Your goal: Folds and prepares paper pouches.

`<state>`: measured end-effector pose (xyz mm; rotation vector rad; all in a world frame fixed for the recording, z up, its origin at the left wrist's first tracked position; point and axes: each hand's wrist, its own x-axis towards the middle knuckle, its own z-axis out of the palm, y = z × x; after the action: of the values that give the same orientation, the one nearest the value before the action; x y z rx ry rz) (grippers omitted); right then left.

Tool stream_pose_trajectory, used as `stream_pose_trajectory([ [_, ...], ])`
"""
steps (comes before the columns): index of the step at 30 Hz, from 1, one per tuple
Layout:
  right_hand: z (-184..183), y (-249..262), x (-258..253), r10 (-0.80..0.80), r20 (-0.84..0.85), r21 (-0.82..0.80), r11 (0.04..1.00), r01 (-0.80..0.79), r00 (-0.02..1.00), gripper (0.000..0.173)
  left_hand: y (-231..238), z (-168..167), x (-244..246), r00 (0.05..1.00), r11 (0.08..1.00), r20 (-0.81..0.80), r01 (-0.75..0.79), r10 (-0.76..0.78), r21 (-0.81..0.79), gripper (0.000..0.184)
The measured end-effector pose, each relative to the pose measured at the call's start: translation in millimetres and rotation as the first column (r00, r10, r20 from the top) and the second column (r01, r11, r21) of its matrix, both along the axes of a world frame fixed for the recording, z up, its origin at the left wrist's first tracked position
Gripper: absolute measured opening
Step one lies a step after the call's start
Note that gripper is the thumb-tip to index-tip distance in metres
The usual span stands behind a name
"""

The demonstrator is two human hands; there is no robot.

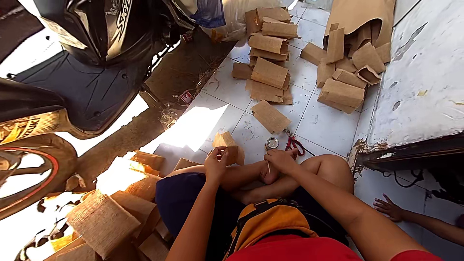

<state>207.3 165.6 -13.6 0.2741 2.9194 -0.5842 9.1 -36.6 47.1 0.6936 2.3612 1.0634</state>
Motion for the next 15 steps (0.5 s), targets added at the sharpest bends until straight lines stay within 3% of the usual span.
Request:
stream_pose_trajectory([
  [3, 4, -8, 4, -0.022, -0.343, -0.049, 0.999, 0.006, 0.939, 0.023, 5, -1, 2, 0.992, 0.993, -0.066, 0.104, -0.108, -0.059, 0.026],
  [6, 23, -16, 6, -0.224, -0.61, -0.19, 0.973, 0.135, 0.76, 0.023, 11, -5, 5, 0.978, 0.978, -0.079, 0.182, -0.191, -0.104, 0.029],
  [11, 62, 29, 19, -0.571, -0.701, -0.378, 0.805, 0.458, 0.426, 0.027, 17, -5, 1, 0.96, 0.974, -0.177, 0.2, -0.217, -0.106, 0.026],
  [13, 75, 56, 30, -0.681, -0.692, -0.496, 0.689, 0.528, 0.238, 0.03, 14, 3, -9, 0.957, 0.983, -0.224, 0.176, -0.184, -0.053, 0.024],
  [15, 76, 84, 37, -0.705, -0.709, -0.589, 0.608, 0.532, 0.021, 0.021, 4, 12, -28, 0.953, 0.992, -0.277, 0.128, -0.123, 0.0, 0.024],
])
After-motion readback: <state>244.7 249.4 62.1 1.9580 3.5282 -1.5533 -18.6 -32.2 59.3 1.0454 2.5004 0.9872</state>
